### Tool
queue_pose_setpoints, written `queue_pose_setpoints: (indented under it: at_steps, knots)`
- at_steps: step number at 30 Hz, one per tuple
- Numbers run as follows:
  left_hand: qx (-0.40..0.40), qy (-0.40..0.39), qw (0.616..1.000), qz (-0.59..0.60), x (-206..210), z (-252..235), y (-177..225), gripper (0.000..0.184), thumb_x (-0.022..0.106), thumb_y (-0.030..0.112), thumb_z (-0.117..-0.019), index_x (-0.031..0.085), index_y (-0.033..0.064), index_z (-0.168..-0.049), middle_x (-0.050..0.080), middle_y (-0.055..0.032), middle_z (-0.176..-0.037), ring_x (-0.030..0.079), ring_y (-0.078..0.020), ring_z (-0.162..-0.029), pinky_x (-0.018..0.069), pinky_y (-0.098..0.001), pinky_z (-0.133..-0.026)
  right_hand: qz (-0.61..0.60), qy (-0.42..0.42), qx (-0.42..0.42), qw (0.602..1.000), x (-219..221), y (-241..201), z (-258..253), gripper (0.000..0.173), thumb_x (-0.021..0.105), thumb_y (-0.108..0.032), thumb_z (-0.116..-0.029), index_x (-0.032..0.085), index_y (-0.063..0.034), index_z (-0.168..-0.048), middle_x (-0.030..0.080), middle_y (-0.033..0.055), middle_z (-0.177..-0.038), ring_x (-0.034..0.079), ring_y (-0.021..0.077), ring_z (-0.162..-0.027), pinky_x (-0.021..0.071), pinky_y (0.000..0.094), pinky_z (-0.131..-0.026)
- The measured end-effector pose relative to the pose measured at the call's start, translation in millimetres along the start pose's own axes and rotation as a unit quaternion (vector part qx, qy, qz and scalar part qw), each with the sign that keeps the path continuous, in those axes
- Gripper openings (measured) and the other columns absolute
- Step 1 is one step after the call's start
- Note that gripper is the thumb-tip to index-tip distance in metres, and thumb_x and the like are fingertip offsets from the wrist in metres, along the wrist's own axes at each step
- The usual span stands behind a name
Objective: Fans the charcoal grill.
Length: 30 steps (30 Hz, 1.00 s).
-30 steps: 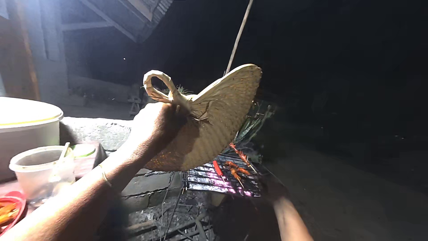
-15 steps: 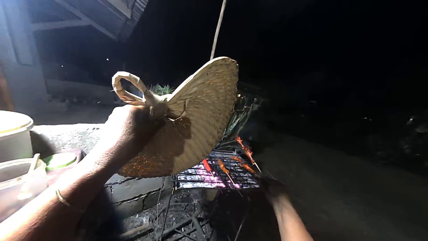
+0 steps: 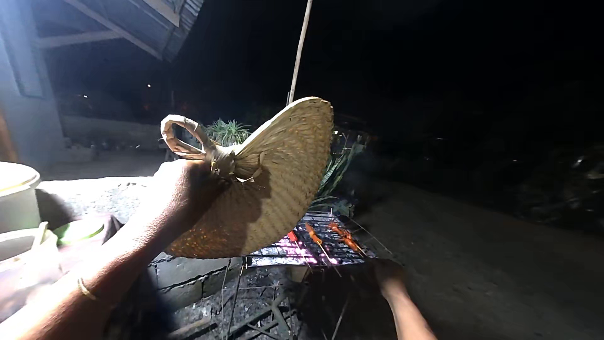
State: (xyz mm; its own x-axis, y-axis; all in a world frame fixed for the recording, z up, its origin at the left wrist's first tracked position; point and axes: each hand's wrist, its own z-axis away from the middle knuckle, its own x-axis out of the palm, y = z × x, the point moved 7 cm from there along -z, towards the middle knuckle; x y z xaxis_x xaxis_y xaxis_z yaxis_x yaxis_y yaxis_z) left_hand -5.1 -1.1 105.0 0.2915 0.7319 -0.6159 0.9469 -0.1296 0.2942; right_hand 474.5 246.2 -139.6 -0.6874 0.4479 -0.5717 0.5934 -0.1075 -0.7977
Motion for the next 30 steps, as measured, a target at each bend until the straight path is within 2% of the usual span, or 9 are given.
queue_pose_setpoints:
  at_steps: [3,6,10,16,21,26,27,29,30]
  knots:
    - [0.000,-0.006,1.000,0.014,3.1,0.9,-1.0,0.033,0.074,0.027,-0.0951,0.059,0.0137,-0.069,0.055,-0.0030,-0.059,0.057,-0.0220,-0.055,0.0418,-0.0444,-0.048,0.027,-0.020,-0.001,0.999,-1.1,0.2,-3.2,0.033,0.060,-0.022,-0.1036,0.068,0.0065,-0.117,0.067,0.0278,-0.119,0.064,0.0393,-0.113,0.0489,0.0578,-0.100]
    - [-0.006,-0.012,1.000,0.011,7.2,-1.1,-4.5,0.035,0.074,0.031,-0.0947,0.058,0.0150,-0.068,0.054,-0.0020,-0.058,0.056,-0.0209,-0.054,0.0407,-0.0444,-0.048,-0.049,-0.033,0.016,0.998,3.5,10.5,-6.7,0.029,0.062,-0.017,-0.1017,0.067,0.0082,-0.114,0.068,0.0253,-0.108,0.067,0.0335,-0.095,0.0545,0.0532,-0.087]
    - [-0.016,-0.017,1.000,-0.007,11.6,-7.2,-9.2,0.036,0.075,0.033,-0.0931,0.057,0.0164,-0.067,0.055,-0.0010,-0.060,0.056,-0.0207,-0.057,0.0420,-0.0463,-0.051,-0.171,-0.067,0.061,0.981,12.0,12.0,-0.5,0.022,0.064,-0.010,-0.0991,0.063,0.0065,-0.114,0.064,0.0158,-0.094,0.060,0.0210,-0.076,0.0540,0.0401,-0.070]
    - [-0.021,-0.025,0.999,-0.003,10.8,-6.5,-5.5,0.036,0.074,0.031,-0.0946,0.056,0.0159,-0.067,0.053,-0.0005,-0.060,0.055,-0.0199,-0.057,0.0414,-0.0452,-0.052,-0.113,-0.079,0.072,0.988,15.5,-3.0,-1.4,0.031,0.061,-0.029,-0.1037,0.064,0.0019,-0.108,0.059,0.0091,-0.084,0.052,0.0152,-0.065,0.0480,0.0345,-0.060]
    - [-0.030,-0.032,0.999,-0.002,11.5,-6.2,-6.4,0.032,0.075,0.031,-0.0940,0.061,0.0149,-0.070,0.057,-0.0011,-0.062,0.058,-0.0204,-0.059,0.0431,-0.0464,-0.054,-0.022,-0.110,0.033,0.993,19.2,-17.5,7.0,0.028,0.062,-0.018,-0.1025,0.064,0.0070,-0.115,0.062,0.0193,-0.099,0.058,0.0246,-0.080,0.0512,0.0447,-0.075]
    - [-0.010,-0.014,1.000,0.007,10.6,-5.5,-8.5,0.033,0.076,0.031,-0.0924,0.058,0.0165,-0.068,0.055,0.0005,-0.059,0.056,-0.0181,-0.056,0.0420,-0.0445,-0.051,-0.052,-0.081,0.055,0.994,24.1,-12.9,5.2,0.024,0.060,-0.016,-0.1027,0.063,0.0054,-0.112,0.060,0.0146,-0.091,0.054,0.0199,-0.071,0.0490,0.0389,-0.066]
    - [-0.010,-0.013,1.000,0.008,9.2,-5.0,-7.3,0.034,0.077,0.029,-0.0925,0.058,0.0154,-0.068,0.055,-0.0004,-0.060,0.056,-0.0189,-0.056,0.0418,-0.0447,-0.052,-0.030,-0.073,0.043,0.996,22.9,-15.2,8.0,0.025,0.060,-0.017,-0.1032,0.064,0.0063,-0.112,0.061,0.0168,-0.095,0.057,0.0225,-0.076,0.0501,0.0409,-0.071]
    - [-0.021,-0.019,1.000,0.009,5.1,-3.4,-3.6,0.033,0.076,0.027,-0.0934,0.059,0.0138,-0.069,0.056,-0.0016,-0.061,0.057,-0.0193,-0.058,0.0427,-0.0444,-0.053,0.081,-0.082,-0.002,0.993,20.0,-27.3,18.4,0.034,0.054,-0.020,-0.1070,0.065,0.0085,-0.122,0.065,0.0277,-0.122,0.063,0.0369,-0.114,0.0481,0.0530,-0.100]
    - [-0.025,-0.024,0.999,0.009,3.9,-2.9,-2.5,0.032,0.076,0.027,-0.0941,0.060,0.0135,-0.069,0.056,-0.0017,-0.062,0.057,-0.0192,-0.058,0.0428,-0.0441,-0.054,0.122,-0.083,-0.023,0.989,21.8,-30.9,21.5,0.036,0.051,-0.021,-0.1080,0.065,0.0085,-0.124,0.063,0.0302,-0.129,0.059,0.0413,-0.124,0.0437,0.0565,-0.108]
